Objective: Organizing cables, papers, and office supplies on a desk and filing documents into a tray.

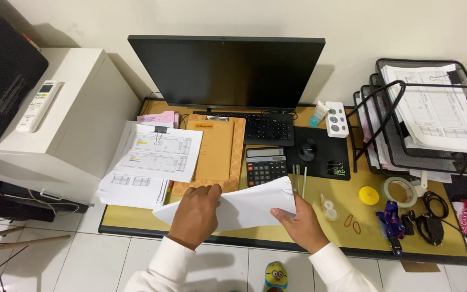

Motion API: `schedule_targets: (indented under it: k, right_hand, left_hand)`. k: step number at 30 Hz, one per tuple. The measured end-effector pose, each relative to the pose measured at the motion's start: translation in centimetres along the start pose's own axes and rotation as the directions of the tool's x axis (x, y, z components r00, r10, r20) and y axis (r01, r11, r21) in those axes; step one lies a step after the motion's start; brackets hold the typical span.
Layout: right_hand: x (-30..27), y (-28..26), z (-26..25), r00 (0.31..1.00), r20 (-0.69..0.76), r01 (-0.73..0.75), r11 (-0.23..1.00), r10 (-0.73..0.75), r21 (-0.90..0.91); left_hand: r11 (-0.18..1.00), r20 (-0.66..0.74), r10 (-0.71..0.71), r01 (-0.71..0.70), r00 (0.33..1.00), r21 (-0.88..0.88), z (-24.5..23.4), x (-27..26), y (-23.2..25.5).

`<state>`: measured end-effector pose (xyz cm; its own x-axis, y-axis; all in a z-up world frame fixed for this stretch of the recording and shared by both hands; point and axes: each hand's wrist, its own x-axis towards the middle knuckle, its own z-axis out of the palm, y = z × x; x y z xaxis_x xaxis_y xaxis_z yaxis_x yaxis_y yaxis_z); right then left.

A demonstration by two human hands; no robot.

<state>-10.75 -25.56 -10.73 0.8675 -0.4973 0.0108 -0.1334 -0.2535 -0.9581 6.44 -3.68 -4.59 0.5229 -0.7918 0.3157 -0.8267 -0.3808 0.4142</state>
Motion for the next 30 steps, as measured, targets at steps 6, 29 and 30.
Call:
schedule_targets:
  k: [6,29,30]
  right_hand:
    - [-0.8,-0.6,-0.2,0.997,-0.067,0.043,0.999,-0.044,-0.006]
    - [-3.0,-4.7,0.1,0.936,-0.208,0.141,0.841,-0.285,-0.522]
    - [-3.2,-4.6,1.0,0.936,-0.209,0.139,0.841,-0.284,-0.522]
  left_hand:
    - [0.998,0.078,-0.067,0.067,0.995,0.009,0.0,0.1,0.8]
    - [0.658,-0.208,-0.67,0.44,0.712,-0.612,10.0,-8.3,5.8]
    - [0.658,-0.207,-0.67,0.44,0.713,-0.612,9.3,-7.2,7.9]
